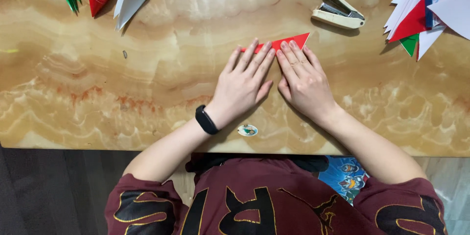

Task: Folding and stapling colored paper to create decorative craft items.

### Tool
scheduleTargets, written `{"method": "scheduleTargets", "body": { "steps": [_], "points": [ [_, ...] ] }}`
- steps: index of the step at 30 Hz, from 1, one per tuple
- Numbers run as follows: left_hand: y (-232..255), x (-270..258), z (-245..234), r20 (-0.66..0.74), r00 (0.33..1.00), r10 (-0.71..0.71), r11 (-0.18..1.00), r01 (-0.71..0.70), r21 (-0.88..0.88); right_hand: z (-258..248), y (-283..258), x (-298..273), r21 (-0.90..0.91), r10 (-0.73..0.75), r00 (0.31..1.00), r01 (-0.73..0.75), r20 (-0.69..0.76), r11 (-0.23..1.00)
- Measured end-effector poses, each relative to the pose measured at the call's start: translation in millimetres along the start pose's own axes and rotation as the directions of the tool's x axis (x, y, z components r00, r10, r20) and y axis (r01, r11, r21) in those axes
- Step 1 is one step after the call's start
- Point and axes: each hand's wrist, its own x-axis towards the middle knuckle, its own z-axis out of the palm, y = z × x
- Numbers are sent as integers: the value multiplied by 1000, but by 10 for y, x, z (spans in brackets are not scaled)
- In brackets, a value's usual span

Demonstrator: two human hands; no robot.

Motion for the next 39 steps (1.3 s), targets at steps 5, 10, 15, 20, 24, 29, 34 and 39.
{"method": "scheduleTargets", "body": {
  "steps": [5,10,15,20,24,29,34,39],
  "points": [
    [80,15,94,-19,998,-53,998,53,-18,-17,9,-16,11,16,1000,-16,19,1000],
    [178,50,171,-24,999,-41,997,43,65,-13,32,-26,-15,15,997,-13,73,1000],
    [196,47,183,-54,997,-63,996,67,63,-51,37,-27,-29,-2,995,5,98,1000],
    [169,34,155,-56,996,-69,995,73,71,-76,80,-73,-69,16,992,-8,128,998],
    [165,34,131,-43,997,-58,995,62,77,-163,160,-148,-99,64,993,-54,102,994],
    [176,66,64,-39,998,-42,994,46,101,-251,177,-196,-104,107,988,-96,109,990],
    [190,167,5,-62,997,50,995,-45,94,-202,114,-135,-90,113,990,-105,88,990],
    [73,93,207,-24,999,27,999,-28,-44,-179,105,-202,-176,107,990,-90,91,980]
  ]
}}
